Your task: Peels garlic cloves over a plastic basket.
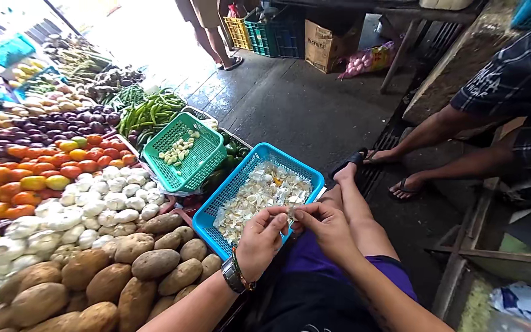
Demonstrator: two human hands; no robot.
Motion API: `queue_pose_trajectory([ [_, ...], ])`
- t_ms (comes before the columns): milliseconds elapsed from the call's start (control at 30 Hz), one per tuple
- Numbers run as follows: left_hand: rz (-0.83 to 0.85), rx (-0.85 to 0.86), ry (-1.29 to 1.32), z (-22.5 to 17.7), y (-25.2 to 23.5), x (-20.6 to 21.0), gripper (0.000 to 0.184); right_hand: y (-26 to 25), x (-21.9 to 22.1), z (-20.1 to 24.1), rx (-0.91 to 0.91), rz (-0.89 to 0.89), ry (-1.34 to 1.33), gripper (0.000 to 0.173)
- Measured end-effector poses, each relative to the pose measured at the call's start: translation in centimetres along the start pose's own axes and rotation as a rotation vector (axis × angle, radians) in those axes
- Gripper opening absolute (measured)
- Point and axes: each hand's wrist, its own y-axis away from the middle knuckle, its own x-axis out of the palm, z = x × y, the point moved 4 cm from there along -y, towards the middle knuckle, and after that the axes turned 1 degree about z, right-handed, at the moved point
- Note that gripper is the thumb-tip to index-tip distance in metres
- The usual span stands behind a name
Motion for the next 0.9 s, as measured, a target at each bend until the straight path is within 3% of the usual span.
queue_pose_trajectory([
  [167,-0.322,-0.166,0.062,0.5,-1.5,-3.0,0.027,-0.1,-0.3,-0.8,0.249,-0.101,-0.346,0.011],
  [300,-0.311,-0.341,-0.019,2.4,-1.9,-3.9,0.036,-0.2,-0.4,-1.4,0.473,-0.181,-0.536,0.025],
  [467,-0.361,-0.368,-0.093,3.3,-2.1,-4.8,0.027,-0.2,-0.1,-1.4,0.470,-0.189,-0.588,0.022],
  [567,-0.297,-0.220,-0.095,2.2,-1.6,-3.4,0.032,0.1,0.0,-1.4,0.447,-0.172,-0.633,0.023],
  [667,-0.072,0.018,-0.316,1.0,-1.1,-1.5,0.050,0.4,0.2,-1.6,0.437,-0.114,-0.637,0.025],
  [767,-0.015,0.139,-0.563,0.6,-0.6,-0.5,0.046,0.5,0.6,-1.6,0.441,-0.103,-0.645,0.020],
  [900,-0.035,0.278,-0.676,0.8,-0.4,-0.3,0.038,0.8,0.7,-1.9,0.434,-0.145,-0.608,0.019],
])
